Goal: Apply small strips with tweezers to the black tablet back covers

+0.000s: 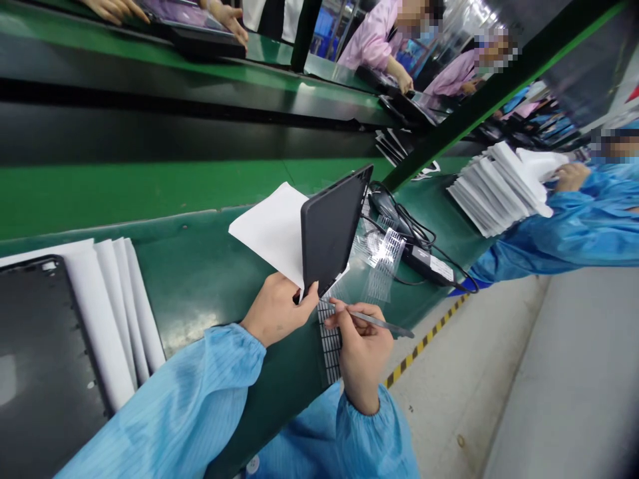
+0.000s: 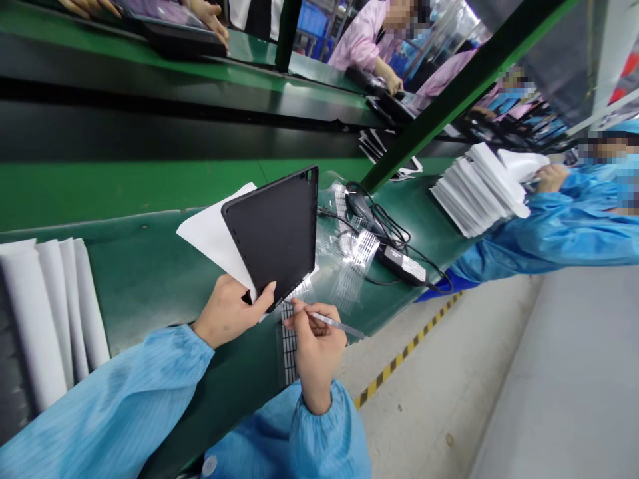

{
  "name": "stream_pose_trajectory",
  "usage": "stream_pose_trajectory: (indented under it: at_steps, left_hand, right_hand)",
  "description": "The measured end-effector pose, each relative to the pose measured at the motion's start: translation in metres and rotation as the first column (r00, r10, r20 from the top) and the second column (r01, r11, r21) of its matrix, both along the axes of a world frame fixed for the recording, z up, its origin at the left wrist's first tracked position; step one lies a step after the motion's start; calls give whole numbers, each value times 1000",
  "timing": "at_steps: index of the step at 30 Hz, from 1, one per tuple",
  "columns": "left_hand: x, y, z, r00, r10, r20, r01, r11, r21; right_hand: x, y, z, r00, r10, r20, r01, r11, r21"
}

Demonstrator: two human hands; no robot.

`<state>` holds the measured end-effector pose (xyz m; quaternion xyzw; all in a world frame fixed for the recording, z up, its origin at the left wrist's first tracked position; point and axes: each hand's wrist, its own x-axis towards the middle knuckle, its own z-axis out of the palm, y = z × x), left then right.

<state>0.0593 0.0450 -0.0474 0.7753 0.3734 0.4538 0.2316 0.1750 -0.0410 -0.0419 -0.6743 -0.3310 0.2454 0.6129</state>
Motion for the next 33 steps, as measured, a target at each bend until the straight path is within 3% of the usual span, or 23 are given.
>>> stream_pose_trajectory:
  at_steps: [16,24,33]
  left_hand:
    - [0,0,-1,1000,-20,18,20,1000,-3]
    - [-1,0,1,998,-54,32,55,998,-42]
    - [-1,0,0,999,-37,31,41,993,-108]
  right_hand:
    - [1,-6,-4,997,75,16,-75,997,10]
    - [8,-19,-13,968,152,198,-155,988,2]
    - [7,-14,-9,986,121,114,-126,991,38]
